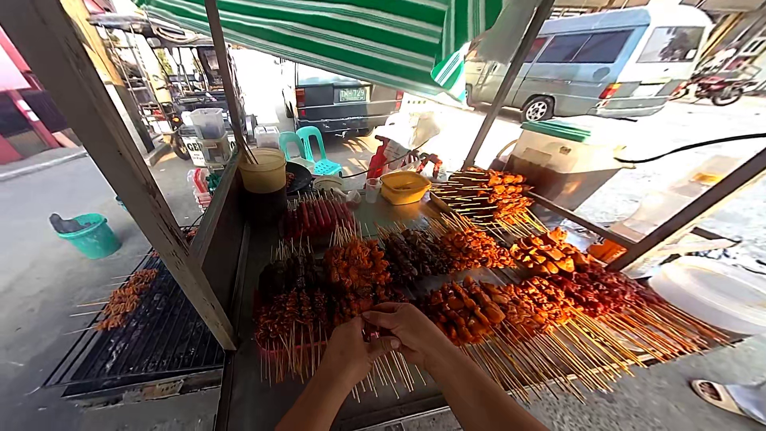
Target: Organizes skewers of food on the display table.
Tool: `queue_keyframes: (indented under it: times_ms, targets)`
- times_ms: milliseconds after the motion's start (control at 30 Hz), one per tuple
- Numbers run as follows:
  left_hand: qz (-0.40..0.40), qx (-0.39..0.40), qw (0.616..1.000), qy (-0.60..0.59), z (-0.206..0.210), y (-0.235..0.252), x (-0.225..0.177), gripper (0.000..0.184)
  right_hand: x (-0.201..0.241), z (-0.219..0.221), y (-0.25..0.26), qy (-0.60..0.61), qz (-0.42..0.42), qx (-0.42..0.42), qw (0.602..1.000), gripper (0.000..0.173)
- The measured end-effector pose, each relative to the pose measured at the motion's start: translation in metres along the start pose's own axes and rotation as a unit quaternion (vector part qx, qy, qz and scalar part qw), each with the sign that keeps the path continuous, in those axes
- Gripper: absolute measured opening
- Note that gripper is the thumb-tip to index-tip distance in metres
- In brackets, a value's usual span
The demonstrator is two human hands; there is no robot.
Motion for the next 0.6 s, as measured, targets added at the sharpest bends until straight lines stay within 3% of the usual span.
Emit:
queue_keyframes:
  times_ms: [67, 167, 233, 333, 600]
  targets:
    - [0.006, 0.002, 1.0, 0.022, 0.0, -0.004, 0.002, 0.052, 0.002, -0.003, 0.006, -0.016, -0.027, -0.049, 0.998, 0.007]
    - [-0.007, 0.02, 0.997, 0.077, -0.002, -0.014, 0.009, 0.052, 0.003, -0.012, 0.014, -0.197, -0.051, -0.1, 0.974, 0.019]
    - [-0.014, 0.025, 0.994, 0.102, -0.004, -0.019, 0.017, 0.046, 0.0, -0.011, 0.017, -0.332, -0.034, -0.094, 0.938, 0.026]
    - [-0.021, 0.017, 0.995, 0.098, -0.012, -0.029, 0.026, 0.04, -0.019, -0.007, 0.026, -0.48, 0.046, -0.018, 0.876, 0.035]
    - [-0.052, -0.163, 0.985, 0.036, -0.084, -0.064, 0.07, 0.026, -0.023, 0.005, 0.023, -0.542, 0.075, -0.012, 0.837, 0.035]
Point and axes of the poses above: each hand's wrist, its own y-axis towards the middle knuckle, its own z-axis out of the palm, x = y × z, the point moved 3 cm from there along y, towards the middle knuckle, and after that the axes turned 6 degrees about -y, right-handed, at the moved point
